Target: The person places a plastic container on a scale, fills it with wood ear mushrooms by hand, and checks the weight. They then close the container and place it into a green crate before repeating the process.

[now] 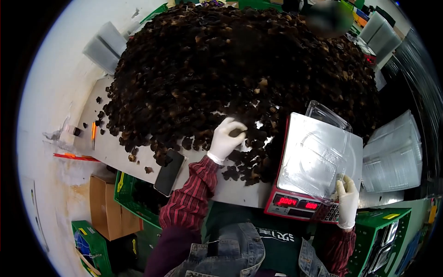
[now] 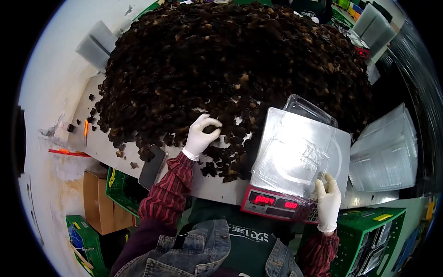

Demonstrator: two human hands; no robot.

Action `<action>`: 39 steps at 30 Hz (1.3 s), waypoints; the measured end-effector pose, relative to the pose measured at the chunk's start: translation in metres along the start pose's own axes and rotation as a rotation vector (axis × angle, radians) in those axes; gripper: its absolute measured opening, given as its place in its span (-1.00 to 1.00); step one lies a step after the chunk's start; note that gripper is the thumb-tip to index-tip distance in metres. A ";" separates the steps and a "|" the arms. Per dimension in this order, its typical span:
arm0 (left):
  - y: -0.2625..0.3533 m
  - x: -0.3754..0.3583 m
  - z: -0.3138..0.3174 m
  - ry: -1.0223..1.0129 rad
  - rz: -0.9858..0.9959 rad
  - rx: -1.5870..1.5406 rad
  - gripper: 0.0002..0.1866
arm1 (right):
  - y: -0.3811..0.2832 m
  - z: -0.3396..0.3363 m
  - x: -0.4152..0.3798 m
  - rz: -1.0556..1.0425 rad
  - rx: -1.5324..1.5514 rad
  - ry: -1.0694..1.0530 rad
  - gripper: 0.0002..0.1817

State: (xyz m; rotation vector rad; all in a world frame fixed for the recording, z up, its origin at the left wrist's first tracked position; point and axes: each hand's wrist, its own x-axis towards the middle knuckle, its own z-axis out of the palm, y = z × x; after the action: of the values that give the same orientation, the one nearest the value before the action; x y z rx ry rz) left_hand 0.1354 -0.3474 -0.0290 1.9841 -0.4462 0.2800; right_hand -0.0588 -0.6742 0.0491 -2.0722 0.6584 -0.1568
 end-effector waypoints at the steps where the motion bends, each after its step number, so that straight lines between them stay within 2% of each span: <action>1: 0.024 0.007 0.002 0.014 -0.025 -0.153 -0.83 | -0.004 0.003 0.000 0.029 0.125 -0.014 -0.60; 2: 0.052 0.014 0.003 -0.048 -0.073 -0.263 -0.81 | -0.007 0.005 0.002 0.059 0.250 -0.028 -0.61; 4: 0.099 0.024 0.014 -0.145 0.308 -0.136 -0.77 | -0.011 0.009 0.006 0.048 0.238 -0.022 -0.63; 5: 0.118 0.025 0.025 -0.249 0.419 -0.073 -0.75 | -0.016 0.012 0.007 0.052 0.236 -0.017 -0.64; 6: 0.133 0.021 0.039 -0.305 0.532 -0.018 -0.82 | -0.020 0.014 0.008 0.057 0.233 -0.011 -0.64; 8: 0.147 0.007 0.088 -0.537 0.678 0.329 -0.91 | -0.027 0.021 0.014 0.028 0.193 -0.026 -0.64; 9: 0.140 0.002 0.106 -0.632 0.696 0.421 -0.86 | -0.028 0.022 0.017 0.010 0.155 -0.033 -0.64; 10: 0.141 -0.002 0.108 -0.608 0.647 0.405 -0.78 | -0.028 0.023 0.019 0.007 0.152 -0.031 -0.64; 12: 0.159 0.006 0.084 -0.735 0.591 0.297 -0.62 | -0.025 0.022 0.025 -0.031 0.158 -0.038 -0.66; 14: 0.159 0.015 0.068 -0.731 0.599 0.024 -0.46 | -0.016 0.018 0.028 -0.021 0.155 -0.050 -0.65; 15: 0.156 0.026 0.058 -0.647 0.699 -0.022 -0.45 | -0.016 0.017 0.028 -0.031 0.168 -0.037 -0.66; 16: 0.146 0.037 0.049 -0.543 0.686 -0.090 -0.48 | -0.015 0.017 0.029 -0.040 0.183 -0.022 -0.67; 17: 0.138 0.053 0.037 -0.451 0.588 -0.215 -0.54 | -0.014 0.016 0.028 -0.049 0.199 -0.006 -0.67; 18: 0.099 0.066 0.037 -0.346 0.511 -0.043 -0.55 | -0.012 0.014 0.028 -0.045 0.201 0.005 -0.67; 19: 0.076 0.091 0.025 -0.521 0.274 -0.028 -0.56 | -0.010 0.011 0.027 -0.048 0.218 0.011 -0.68; 20: 0.037 0.087 0.027 -0.189 0.261 0.104 -0.53 | -0.008 0.009 0.025 -0.050 0.235 0.018 -0.69; 22: -0.029 0.082 0.031 -0.325 0.066 0.514 -0.34 | -0.009 0.009 0.024 -0.050 0.178 0.027 -0.72; 23: -0.036 0.073 0.033 -0.464 -0.034 0.568 -0.28 | -0.010 0.009 0.023 -0.043 0.163 0.039 -0.73; 24: -0.035 0.060 0.036 -0.520 0.044 0.713 -0.28 | -0.010 0.010 0.023 -0.036 0.147 0.052 -0.73; 26: -0.033 0.039 0.041 -0.480 0.297 0.717 -0.38 | -0.017 0.011 0.023 -0.046 0.135 0.100 -0.73; 28: -0.037 0.023 0.041 -0.461 0.325 0.696 -0.52 | -0.018 0.006 0.031 -0.078 0.124 0.128 -0.73; 30: -0.033 0.021 0.032 -0.358 0.375 0.583 -0.66 | -0.028 0.001 0.045 -0.078 0.062 0.160 -0.73; 32: -0.040 0.021 0.026 -0.364 0.298 0.556 -0.71 | -0.026 0.001 0.071 -0.324 -0.139 0.223 -0.73; 34: -0.049 0.027 0.025 -0.310 0.224 0.378 -0.81 | -0.046 0.003 0.092 -0.337 -0.214 0.164 -0.73; 36: -0.048 0.040 0.020 -0.258 0.171 0.199 -0.84 | -0.051 0.015 0.120 -0.459 -0.266 0.175 -0.75; 37: -0.033 0.045 0.016 -0.237 0.040 0.075 -0.86 | -0.052 0.020 0.133 -0.569 -0.331 0.190 -0.75; 38: -0.027 0.050 0.013 -0.184 0.069 0.070 -0.85 | -0.054 0.026 0.145 -0.679 -0.397 0.205 -0.74; 39: -0.005 0.056 0.009 -0.175 0.079 0.016 -0.83 | -0.059 0.031 0.155 -0.681 -0.476 0.176 -0.72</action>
State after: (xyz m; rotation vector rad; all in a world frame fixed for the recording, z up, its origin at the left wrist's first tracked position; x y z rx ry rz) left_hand 0.1878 -0.3644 -0.0154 2.0176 -0.6369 0.1603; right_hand 0.1072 -0.7047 0.0581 -2.7024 0.0557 -0.6242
